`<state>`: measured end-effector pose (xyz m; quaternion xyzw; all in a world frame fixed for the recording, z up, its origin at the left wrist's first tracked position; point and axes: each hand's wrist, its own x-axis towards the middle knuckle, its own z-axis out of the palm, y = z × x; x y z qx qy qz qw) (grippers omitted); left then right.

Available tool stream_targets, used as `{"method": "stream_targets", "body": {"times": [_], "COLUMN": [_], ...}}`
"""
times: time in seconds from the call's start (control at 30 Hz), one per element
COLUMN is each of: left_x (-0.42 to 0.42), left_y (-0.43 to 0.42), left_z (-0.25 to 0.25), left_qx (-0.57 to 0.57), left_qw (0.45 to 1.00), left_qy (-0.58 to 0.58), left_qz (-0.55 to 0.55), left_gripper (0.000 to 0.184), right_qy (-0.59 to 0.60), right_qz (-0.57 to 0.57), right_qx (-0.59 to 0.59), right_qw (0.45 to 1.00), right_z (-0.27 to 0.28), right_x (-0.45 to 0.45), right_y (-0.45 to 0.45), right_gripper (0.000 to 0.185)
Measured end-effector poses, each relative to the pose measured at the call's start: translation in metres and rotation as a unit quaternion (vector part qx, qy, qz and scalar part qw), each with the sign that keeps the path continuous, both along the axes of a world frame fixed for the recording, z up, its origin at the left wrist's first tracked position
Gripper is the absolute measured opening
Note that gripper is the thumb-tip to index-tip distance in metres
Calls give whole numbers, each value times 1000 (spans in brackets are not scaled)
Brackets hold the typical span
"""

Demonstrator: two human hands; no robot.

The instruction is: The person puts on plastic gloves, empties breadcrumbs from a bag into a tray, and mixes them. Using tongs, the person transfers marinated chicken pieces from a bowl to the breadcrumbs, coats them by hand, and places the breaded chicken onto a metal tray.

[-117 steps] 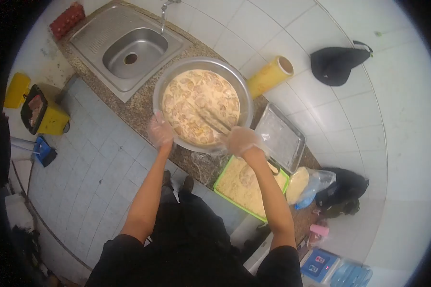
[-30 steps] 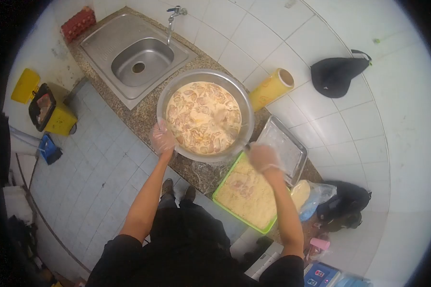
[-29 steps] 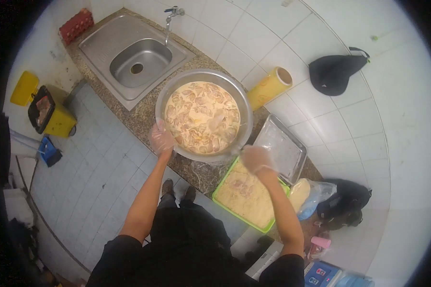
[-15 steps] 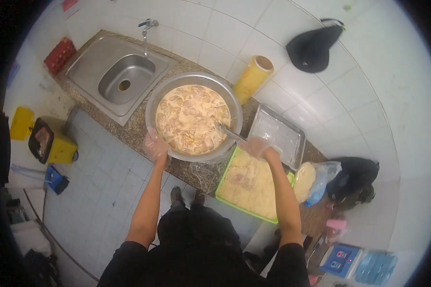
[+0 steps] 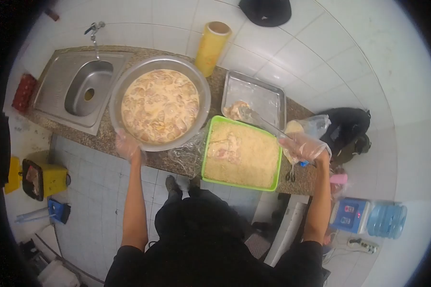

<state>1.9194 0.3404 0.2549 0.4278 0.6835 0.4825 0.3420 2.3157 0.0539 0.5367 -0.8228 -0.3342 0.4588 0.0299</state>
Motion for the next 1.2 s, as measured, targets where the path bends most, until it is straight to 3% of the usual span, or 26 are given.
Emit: {"method": "stream_targets", "body": {"times": [0.13,0.27,0.37,0.43,0.47,0.57,0.7,0.77,0.87,0.97,1.07,1.2], "left_x": [0,5,4,2,4,1,2,0,-4,-4,-6,-4], "left_y": [2,-3,-3,6,4,6,4,4,3,4,4,5], "left_z": [-13,14,9,-18,-4,-2,10,4,6,8,2,1], "left_qx": [24,-20,-31,-89,-66,12,21,20,25,33,31,21], "left_qw": [1000,999,999,996,997,997,999,999,998,999,999,997], "left_qy": [-3,30,-10,-8,15,63,1,31,47,29,16,69], "left_qz": [-9,-4,-16,10,36,48,27,23,17,14,19,35], "left_gripper": [36,47,47,47,42,35,31,30,31,32,34,35], "right_qy": [-38,-199,-283,-277,-270,-291,-229,-250,-230,-206,-181,-204], "right_qz": [-23,89,143,105,92,187,296,384,404,438,441,377], "right_qx": [-71,-135,-69,-46,-32,66,-8,100,22,66,0,55], "right_qw": [997,966,946,954,958,936,927,883,885,873,879,902], "right_z": [-10,-38,-42,-29,-27,-44,-58,-94,-118,-146,-125,-68], "right_x": [3,18,21,-5,-19,-70,-142,-151,-178,-158,-124,-106], "right_y": [-35,-68,-79,-52,-28,41,138,157,192,203,206,189], "right_gripper": [48,48,52,55,56,59,57,61,62,63,56,54]}}
